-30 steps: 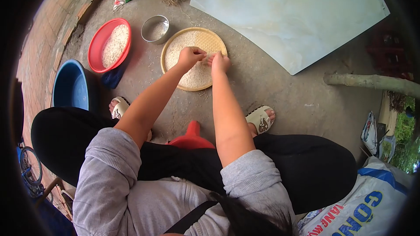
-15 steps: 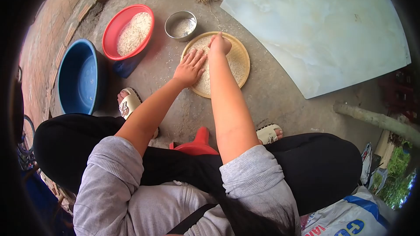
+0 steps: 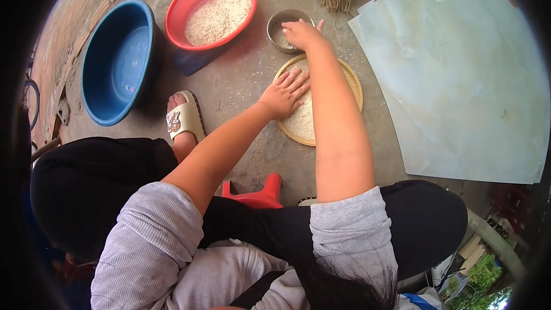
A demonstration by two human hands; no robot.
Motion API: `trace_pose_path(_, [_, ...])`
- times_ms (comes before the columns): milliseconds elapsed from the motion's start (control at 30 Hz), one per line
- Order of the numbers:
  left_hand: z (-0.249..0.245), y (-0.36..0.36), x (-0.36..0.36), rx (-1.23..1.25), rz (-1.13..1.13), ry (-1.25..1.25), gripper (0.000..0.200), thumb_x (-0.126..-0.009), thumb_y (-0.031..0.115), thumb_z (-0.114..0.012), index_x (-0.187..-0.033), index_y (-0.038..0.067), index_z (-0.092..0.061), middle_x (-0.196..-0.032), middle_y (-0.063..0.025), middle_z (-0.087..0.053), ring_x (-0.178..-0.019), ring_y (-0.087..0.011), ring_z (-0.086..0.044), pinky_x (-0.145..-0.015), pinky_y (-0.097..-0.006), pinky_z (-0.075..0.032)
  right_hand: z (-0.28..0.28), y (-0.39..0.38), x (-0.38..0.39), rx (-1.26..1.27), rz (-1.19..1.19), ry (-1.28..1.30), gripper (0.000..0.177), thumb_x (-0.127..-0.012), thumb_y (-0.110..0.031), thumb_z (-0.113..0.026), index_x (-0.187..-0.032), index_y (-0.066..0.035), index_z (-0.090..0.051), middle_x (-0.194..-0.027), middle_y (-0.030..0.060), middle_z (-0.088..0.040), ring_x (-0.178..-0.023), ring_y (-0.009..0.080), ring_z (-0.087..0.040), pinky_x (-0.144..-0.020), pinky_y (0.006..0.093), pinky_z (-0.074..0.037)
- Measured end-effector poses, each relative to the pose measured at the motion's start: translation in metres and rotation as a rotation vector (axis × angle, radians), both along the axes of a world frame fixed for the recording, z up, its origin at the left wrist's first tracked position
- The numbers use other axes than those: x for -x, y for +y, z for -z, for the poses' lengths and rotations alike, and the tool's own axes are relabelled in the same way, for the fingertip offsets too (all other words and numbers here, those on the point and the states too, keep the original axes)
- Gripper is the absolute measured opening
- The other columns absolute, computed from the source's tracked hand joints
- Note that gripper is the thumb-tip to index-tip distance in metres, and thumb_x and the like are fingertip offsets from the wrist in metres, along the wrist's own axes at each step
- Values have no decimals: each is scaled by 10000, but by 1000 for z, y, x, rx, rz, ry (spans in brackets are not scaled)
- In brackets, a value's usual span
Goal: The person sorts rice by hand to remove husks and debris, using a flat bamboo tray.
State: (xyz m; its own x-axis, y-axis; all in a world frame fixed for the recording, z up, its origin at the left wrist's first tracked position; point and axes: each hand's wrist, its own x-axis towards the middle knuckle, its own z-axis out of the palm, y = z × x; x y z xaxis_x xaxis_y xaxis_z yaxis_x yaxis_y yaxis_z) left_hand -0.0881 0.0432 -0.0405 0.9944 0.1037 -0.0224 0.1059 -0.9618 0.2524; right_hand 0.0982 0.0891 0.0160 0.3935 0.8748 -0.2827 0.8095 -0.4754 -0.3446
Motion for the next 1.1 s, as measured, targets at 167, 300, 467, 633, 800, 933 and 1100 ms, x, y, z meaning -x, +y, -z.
trace_pose_path(167, [-1,0,0,19,16,31,599,-954,401,-371,-1478,166,-201,-1542,-40,-179,-1429,-251,-120,-1164,-401,-104,16,-29,-15,-401,124,84,425,-932,-155,-369,-1345,-150,-469,-1386,63,-463,-1323,252,-373,-1127,516,-158])
trace_pose_path(300, [-2,-2,-1,23,18,55,622,-951,431,-375,-1482,165,-190,-1548,-41,-161,-1435,-252,-92,-1165,-401,-91,31,-55,-21,-455,95,14,455,-911,-95,-366,-1356,-138,-453,-1392,78,-453,-1329,267,-362,-1121,478,-212])
trace_pose_path(467, [-6,-4,3,2,34,90,641,-948,453,-377,-1484,164,-179,-1551,-47,-149,-1436,-259,-84,-1165,-401,-86,8,-75,-2,-656,210,-73,471,-913,-70,-356,-1381,-99,-402,-1434,92,-399,-1351,308,-316,-1101,408,-286])
trace_pose_path(633, [-6,-12,12,30,39,116,625,-957,449,-360,-1484,166,-179,-1548,-68,-151,-1435,-264,-90,-1165,-401,-87,8,-113,9,-670,483,-152,444,-944,-132,-361,-1382,-67,-388,-1435,123,-388,-1349,326,-312,-1073,404,-325])
trace_pose_path(800, [-8,-13,26,28,91,108,629,-957,454,-358,-1484,163,-176,-1543,-74,-170,-1430,-260,-120,-1163,-398,-104,19,-153,31,-531,623,-138,444,-951,-178,-377,-1376,-50,-390,-1430,149,-387,-1351,326,-310,-1069,402,-328])
trace_pose_path(933, [-10,-12,32,19,129,82,623,-957,439,-373,-1481,159,-186,-1537,-77,-190,-1424,-262,-148,-1160,-394,-127,38,-180,60,-469,607,-83,456,-949,-193,-387,-1383,-53,-382,-1446,147,-365,-1366,328,-281,-1086,399,-305])
trace_pose_path(1100, [-6,-20,18,226,-101,-26,626,-945,411,-408,-1474,144,-203,-1532,-121,-182,-1415,-294,-166,-1152,-401,-156,56,-206,99,-259,627,-170,563,-952,-307,-393,-1435,-42,-274,-1508,152,-237,-1400,363,-172,-1138,438,-158])
